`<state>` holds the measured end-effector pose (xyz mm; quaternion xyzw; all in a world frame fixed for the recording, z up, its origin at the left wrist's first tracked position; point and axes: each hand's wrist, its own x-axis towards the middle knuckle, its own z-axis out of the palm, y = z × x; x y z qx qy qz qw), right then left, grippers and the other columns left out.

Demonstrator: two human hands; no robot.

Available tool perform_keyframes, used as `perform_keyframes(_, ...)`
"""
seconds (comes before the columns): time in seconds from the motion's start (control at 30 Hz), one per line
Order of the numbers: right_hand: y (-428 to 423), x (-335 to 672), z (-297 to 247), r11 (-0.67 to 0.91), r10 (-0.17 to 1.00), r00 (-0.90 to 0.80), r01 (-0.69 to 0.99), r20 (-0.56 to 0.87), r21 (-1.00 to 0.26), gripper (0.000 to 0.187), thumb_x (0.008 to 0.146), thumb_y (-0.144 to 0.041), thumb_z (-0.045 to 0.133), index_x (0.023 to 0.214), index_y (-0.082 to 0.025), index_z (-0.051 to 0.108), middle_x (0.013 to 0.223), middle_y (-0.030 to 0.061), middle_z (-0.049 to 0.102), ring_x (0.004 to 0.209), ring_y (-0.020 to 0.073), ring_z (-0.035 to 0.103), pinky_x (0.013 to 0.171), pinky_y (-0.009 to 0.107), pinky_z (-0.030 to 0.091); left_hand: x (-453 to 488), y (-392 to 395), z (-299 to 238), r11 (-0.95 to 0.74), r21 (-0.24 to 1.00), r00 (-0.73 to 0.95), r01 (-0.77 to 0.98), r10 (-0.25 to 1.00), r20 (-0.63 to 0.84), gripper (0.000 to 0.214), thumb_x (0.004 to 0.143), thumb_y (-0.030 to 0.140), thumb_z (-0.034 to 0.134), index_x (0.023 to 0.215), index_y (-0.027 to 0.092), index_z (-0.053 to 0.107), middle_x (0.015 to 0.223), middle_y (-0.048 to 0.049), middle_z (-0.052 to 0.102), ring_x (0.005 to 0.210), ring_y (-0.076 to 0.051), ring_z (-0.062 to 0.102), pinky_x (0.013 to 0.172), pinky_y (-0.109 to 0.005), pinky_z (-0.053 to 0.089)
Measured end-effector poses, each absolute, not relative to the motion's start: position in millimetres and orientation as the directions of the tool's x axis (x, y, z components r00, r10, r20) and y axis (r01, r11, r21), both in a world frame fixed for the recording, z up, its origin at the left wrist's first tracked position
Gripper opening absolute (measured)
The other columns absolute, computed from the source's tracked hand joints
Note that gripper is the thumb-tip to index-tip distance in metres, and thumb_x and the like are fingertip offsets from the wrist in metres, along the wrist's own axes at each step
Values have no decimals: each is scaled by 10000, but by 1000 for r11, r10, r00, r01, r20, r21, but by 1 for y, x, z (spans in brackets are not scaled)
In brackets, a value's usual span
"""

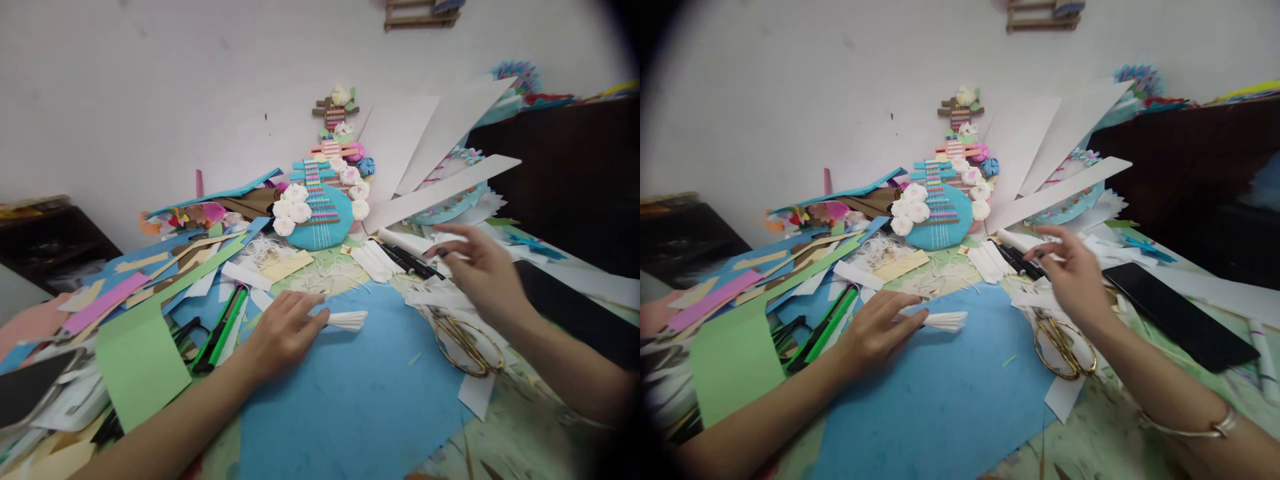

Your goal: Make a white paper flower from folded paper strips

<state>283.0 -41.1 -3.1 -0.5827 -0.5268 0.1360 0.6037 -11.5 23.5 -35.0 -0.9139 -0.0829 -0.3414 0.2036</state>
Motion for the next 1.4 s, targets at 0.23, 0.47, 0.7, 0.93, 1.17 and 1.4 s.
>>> perform_keyframes(0.23,-63,228,-24,252,943,-95,829,319,-499,205,843,-169,480,1040,-221,506,807,13,716,673,155,644,617,245,425,-5,4,-25,-877,-458,826,144,-148,544,227,868,80,462,1056,70,588,809,-95,672,811,-196,616,732,-363,517)
perform_keyframes(0.47,-72,218,-31,481,799,-319,848,509,-223,186,879,-173,465,861,-196,648,722,39,663,662,136,609,614,232,407,-11,-1,-29,-905,-424,791,35,-234,565,262,879,100,422,1060,99,611,916,-120,700,964,-226,627,799,-369,528)
perform_keyframes(0.7,-81,203,-29,492,704,-356,869,614,-61,215,874,-157,468,767,-166,654,665,39,593,636,137,529,571,246,353,-12,-8,-37,-922,-384,800,56,-189,569,255,867,123,452,1044,124,635,974,-122,696,1022,-242,618,863,-394,496)
perform_keyframes(0.93,-84,196,-34,518,658,-347,853,668,-67,244,890,-162,449,773,-151,663,604,28,553,558,125,481,517,244,336,-8,-13,-39,-898,-433,791,76,-210,575,263,868,118,409,959,112,656,1037,-146,684,1039,-267,607,832,-410,494)
perform_keyframes(1.17,-86,190,-36,552,711,-296,797,638,-245,190,889,-171,473,837,-153,656,655,29,603,593,113,545,554,220,406,-1,-15,-37,-907,-406,765,117,-178,619,189,855,104,450,856,126,637,936,-140,697,927,-236,636,774,-387,508)
perform_keyframes(1.4,-89,194,-29,529,772,-236,753,590,-391,201,868,-150,482,1022,-175,608,802,39,658,658,114,578,584,214,436,1,-6,-40,-946,-236,696,222,-16,718,92,806,82,553,840,156,594,865,-94,679,835,-190,614,732,-350,488)
